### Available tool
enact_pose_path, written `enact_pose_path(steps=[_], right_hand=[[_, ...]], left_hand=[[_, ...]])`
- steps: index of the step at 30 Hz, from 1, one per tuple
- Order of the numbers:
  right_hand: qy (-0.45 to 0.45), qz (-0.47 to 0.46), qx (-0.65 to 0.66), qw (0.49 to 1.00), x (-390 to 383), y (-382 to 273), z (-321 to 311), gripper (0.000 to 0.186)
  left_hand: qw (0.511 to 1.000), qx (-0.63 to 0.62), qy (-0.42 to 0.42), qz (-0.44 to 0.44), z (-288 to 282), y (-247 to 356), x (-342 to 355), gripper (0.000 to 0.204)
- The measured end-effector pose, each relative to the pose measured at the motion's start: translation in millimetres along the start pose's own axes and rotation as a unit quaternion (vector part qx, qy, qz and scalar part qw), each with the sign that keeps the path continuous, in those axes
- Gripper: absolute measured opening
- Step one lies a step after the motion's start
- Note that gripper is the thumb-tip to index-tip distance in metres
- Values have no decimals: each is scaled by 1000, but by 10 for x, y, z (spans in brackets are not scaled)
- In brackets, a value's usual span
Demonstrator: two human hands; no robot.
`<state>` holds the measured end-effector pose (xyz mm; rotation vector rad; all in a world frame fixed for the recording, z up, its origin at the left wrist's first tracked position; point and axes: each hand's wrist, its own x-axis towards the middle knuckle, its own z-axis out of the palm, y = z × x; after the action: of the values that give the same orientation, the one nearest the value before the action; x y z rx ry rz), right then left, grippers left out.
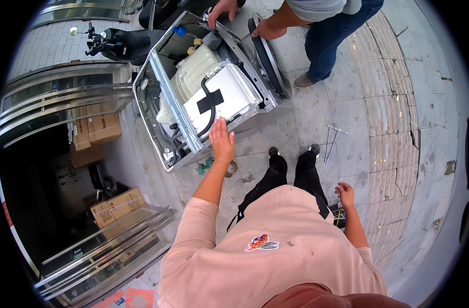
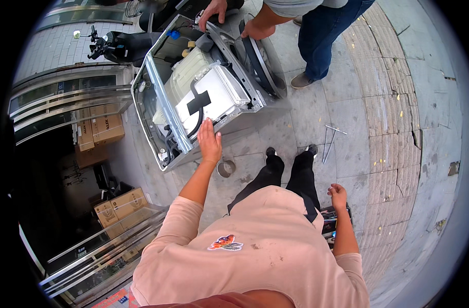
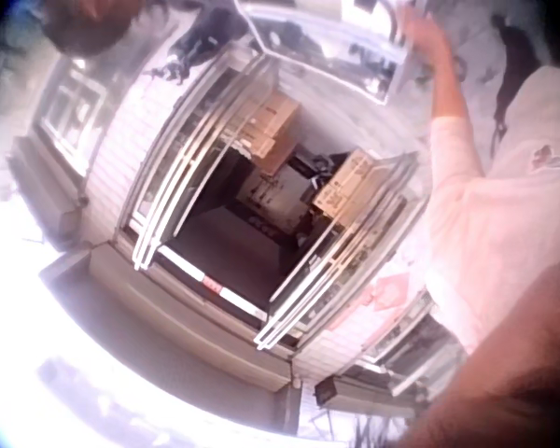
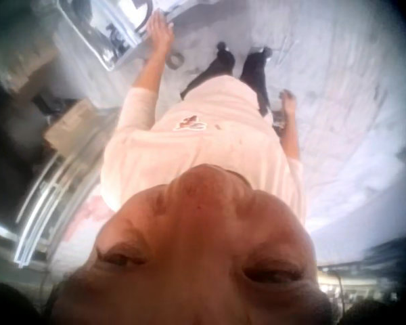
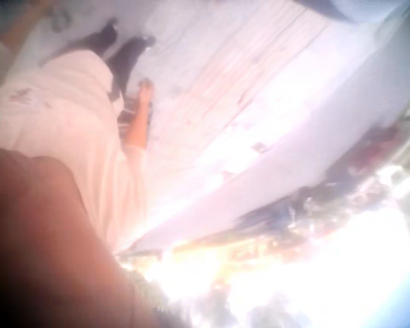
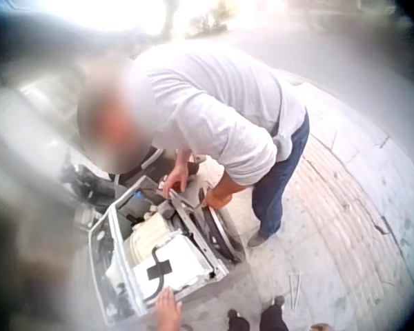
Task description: The person removes a control panel from a washing machine and then retrieves a power drill from a toolbox. They attach a bit to the drill and prepare to work on the appliance, while another person assists with the machine's components.
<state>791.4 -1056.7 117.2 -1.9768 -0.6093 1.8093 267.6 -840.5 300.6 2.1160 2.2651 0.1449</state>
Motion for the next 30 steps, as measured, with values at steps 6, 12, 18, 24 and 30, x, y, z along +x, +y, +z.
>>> enact_pose_path(steps=[6,12,18,24,30], right_hand=[[-17,-1,-47,999,-36,-222,90,32],[-31,-47,-73,996,-42,-371,215,31],[-23,-68,-105,992,-89,-578,290,30],[-1,-57,-101,993,-257,-605,398,29],[-16,-77,-80,994,-154,-391,657,29]], left_hand=[[999,-25,0,-21,-50,-27,-50,61],[998,-55,13,-12,-108,-84,-87,59],[992,-124,29,16,-181,-271,-142,56],[993,-81,83,-9,-290,-766,-142,54],[999,1,42,-24,-179,-708,-124,56]])
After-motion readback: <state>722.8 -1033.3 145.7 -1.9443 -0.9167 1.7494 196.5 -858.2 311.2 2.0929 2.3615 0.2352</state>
